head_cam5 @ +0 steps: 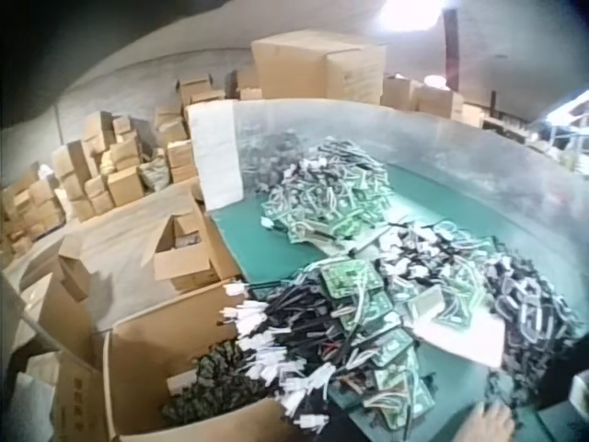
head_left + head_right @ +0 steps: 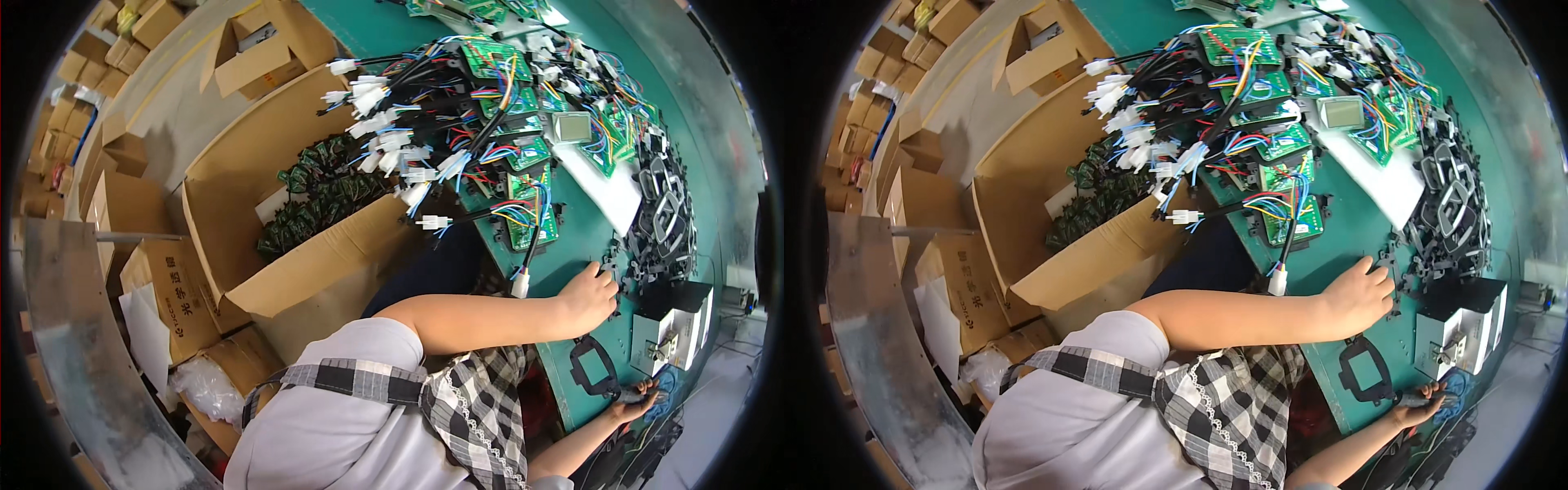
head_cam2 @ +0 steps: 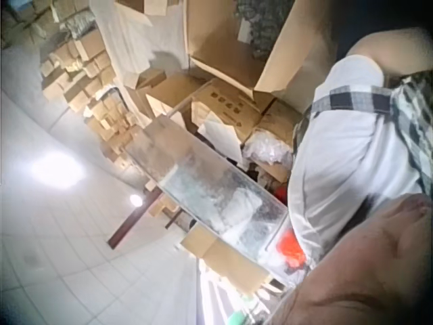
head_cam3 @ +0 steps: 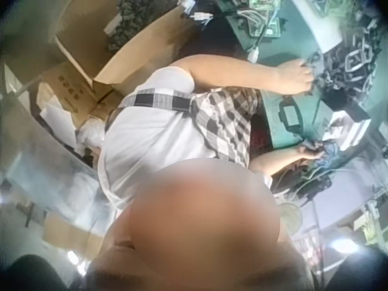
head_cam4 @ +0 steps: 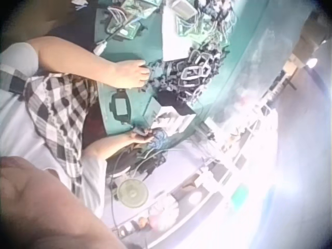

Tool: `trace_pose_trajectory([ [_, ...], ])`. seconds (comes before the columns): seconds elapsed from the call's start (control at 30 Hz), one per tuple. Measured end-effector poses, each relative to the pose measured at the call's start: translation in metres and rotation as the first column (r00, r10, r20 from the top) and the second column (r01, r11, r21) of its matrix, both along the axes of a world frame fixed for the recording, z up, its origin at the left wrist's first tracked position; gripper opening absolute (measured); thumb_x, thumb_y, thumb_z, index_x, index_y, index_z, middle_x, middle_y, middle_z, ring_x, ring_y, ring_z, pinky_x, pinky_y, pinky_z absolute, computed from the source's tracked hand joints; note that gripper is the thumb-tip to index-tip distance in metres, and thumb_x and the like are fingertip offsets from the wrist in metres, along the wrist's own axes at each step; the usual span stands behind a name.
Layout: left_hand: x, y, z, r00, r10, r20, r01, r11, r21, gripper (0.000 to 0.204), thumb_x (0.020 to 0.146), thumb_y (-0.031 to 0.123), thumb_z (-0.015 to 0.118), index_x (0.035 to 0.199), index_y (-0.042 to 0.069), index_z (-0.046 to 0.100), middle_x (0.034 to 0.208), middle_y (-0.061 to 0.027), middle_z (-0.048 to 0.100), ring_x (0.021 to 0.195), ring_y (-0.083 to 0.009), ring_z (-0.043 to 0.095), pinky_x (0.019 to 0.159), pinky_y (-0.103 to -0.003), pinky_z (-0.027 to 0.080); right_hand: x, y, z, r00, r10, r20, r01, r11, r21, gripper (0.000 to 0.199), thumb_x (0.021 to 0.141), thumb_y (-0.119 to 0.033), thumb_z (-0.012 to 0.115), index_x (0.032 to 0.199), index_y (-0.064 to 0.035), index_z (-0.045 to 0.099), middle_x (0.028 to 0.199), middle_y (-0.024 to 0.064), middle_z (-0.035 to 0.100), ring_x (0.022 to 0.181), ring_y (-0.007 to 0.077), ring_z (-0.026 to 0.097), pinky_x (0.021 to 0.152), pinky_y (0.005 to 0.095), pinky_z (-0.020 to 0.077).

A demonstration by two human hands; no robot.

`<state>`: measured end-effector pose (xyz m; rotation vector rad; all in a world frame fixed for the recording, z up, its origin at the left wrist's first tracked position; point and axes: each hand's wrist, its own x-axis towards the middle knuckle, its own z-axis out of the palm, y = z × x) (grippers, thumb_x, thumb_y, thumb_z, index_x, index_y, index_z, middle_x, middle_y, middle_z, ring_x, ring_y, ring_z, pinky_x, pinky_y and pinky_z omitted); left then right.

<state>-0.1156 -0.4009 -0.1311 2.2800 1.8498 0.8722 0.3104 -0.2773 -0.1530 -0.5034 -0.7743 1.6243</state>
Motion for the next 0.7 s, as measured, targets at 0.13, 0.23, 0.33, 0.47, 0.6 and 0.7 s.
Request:
trace_pose_trajectory([
  [0.13,0.000,0.005,0.005,1.000,-0.013,-0.013,0.013,1.000,0.018,0.013,0.079,0.019,0.058,0.085,0.010,0.067,0.093,-0.0035,0.060,0.097,-0.0211,0.055,0.081,-0.037,0.041,-0.013,-0.020,0.005,0.993,-0.102,0.056,0.103,0.995,-0.007,0.030,0.097,-0.019,0.053,0.119,0.0017,0.053,0.089,0.0046,0.050,0.071,0.0121,0.047,0.066,0.0248,0.0457],
  [0.23,-0.001,0.009,0.023,1.000,-0.008,-0.015,0.007,0.997,-0.078,0.014,0.080,0.023,0.062,0.087,0.011,0.066,0.094,-0.0031,0.060,0.096,-0.0198,0.055,0.077,-0.037,0.041,-0.032,-0.015,0.012,0.968,-0.250,0.030,0.251,0.959,-0.133,0.029,0.095,-0.018,0.056,0.119,-0.0027,0.056,0.086,0.0032,0.051,0.065,0.0113,0.046,0.059,0.0245,0.0450],
  [0.33,-0.004,0.011,0.011,0.999,-0.010,-0.045,0.012,0.998,0.057,0.030,0.075,0.031,0.072,0.093,0.010,0.061,0.099,-0.0034,0.056,0.103,-0.0212,0.051,0.083,-0.039,0.039,-0.039,-0.007,0.000,0.970,-0.241,0.024,0.242,0.967,-0.083,0.034,0.096,-0.024,0.054,0.125,-0.0047,0.053,0.087,0.0065,0.053,0.068,0.0109,0.047,0.064,0.0255,0.0467],
  [0.47,-0.002,0.013,0.016,0.995,-0.021,-0.094,0.016,0.999,-0.045,0.035,0.075,0.031,0.073,0.096,0.007,0.059,0.106,-0.0060,0.052,0.111,-0.0236,0.047,0.098,-0.049,0.036,-0.052,-0.019,0.006,0.954,-0.300,0.006,0.299,0.949,-0.097,0.035,0.096,-0.023,0.054,0.127,-0.0072,0.052,0.090,0.0082,0.056,0.067,0.0123,0.049,0.064,0.0256,0.0484],
  [0.6,-0.002,0.012,0.026,0.966,-0.042,-0.255,0.036,0.999,-0.026,0.038,0.075,0.033,0.074,0.096,0.005,0.060,0.108,-0.0072,0.050,0.112,-0.0250,0.046,0.102,-0.057,0.033,-0.058,-0.026,0.007,0.957,-0.289,-0.002,0.288,0.953,-0.093,0.036,0.095,-0.023,0.055,0.127,-0.0070,0.050,0.090,0.0084,0.056,0.068,0.0130,0.051,0.063,0.0273,0.0499],
  [0.7,0.002,0.012,0.038,0.942,-0.080,-0.326,0.074,0.997,-0.031,0.041,0.073,0.035,0.074,0.096,0.004,0.060,0.111,-0.0079,0.050,0.114,-0.0251,0.046,0.099,-0.055,0.038,-0.063,-0.028,0.010,0.950,-0.310,0.018,0.310,0.945,-0.104,0.037,0.095,-0.023,0.055,0.128,-0.0075,0.049,0.088,0.0076,0.057,0.067,0.0131,0.052,0.063,0.0276,0.0497],
])
